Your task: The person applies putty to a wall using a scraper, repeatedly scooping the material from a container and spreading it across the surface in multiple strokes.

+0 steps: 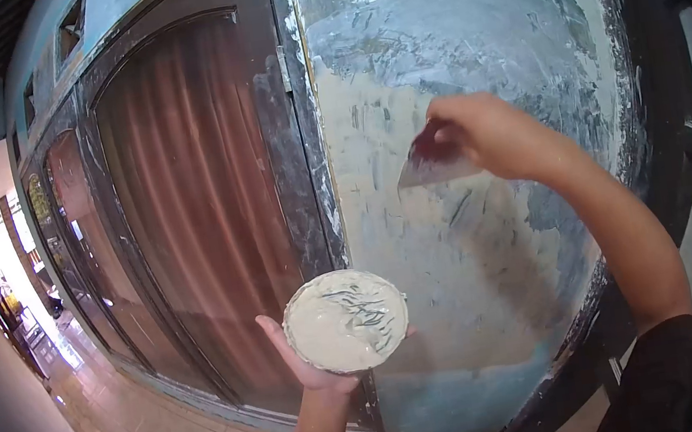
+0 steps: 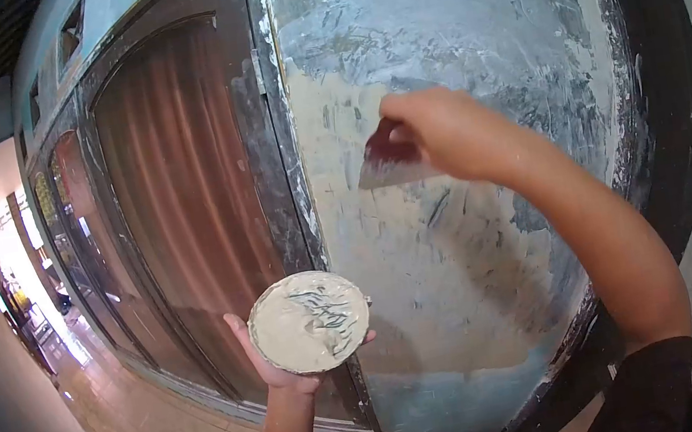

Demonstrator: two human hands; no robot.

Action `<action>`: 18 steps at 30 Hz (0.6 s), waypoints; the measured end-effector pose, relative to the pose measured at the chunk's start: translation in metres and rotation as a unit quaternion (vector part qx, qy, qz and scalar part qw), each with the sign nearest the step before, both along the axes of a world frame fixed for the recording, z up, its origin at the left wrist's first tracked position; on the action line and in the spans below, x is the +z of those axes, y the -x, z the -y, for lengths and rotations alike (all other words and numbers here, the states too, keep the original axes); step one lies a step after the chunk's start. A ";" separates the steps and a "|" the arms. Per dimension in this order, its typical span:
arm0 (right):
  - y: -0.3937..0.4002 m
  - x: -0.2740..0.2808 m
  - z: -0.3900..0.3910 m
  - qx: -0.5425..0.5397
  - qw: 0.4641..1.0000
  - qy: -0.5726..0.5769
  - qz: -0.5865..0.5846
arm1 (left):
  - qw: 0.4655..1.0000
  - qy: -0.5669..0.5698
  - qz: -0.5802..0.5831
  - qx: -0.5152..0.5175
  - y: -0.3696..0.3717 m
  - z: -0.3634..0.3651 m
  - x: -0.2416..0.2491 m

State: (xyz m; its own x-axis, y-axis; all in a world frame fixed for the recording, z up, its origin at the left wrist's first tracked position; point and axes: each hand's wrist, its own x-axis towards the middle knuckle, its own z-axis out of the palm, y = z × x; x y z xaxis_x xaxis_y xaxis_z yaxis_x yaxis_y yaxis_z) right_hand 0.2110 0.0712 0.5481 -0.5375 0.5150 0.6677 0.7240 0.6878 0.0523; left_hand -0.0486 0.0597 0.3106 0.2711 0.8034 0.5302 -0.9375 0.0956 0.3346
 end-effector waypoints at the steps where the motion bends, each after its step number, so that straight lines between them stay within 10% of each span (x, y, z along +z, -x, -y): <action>1: -0.005 0.010 -0.006 -0.003 1.000 -0.001 -0.001 | 1.000 0.010 -0.002 0.009 0.003 0.000 -0.001; 9: -0.036 0.068 -0.032 -0.184 0.960 0.000 -0.213 | 1.000 0.012 -0.013 0.021 0.028 -0.006 -0.015; 18: -0.075 0.058 -0.075 -0.181 0.973 -0.087 -0.111 | 0.993 0.028 -0.039 0.105 0.046 -0.021 -0.037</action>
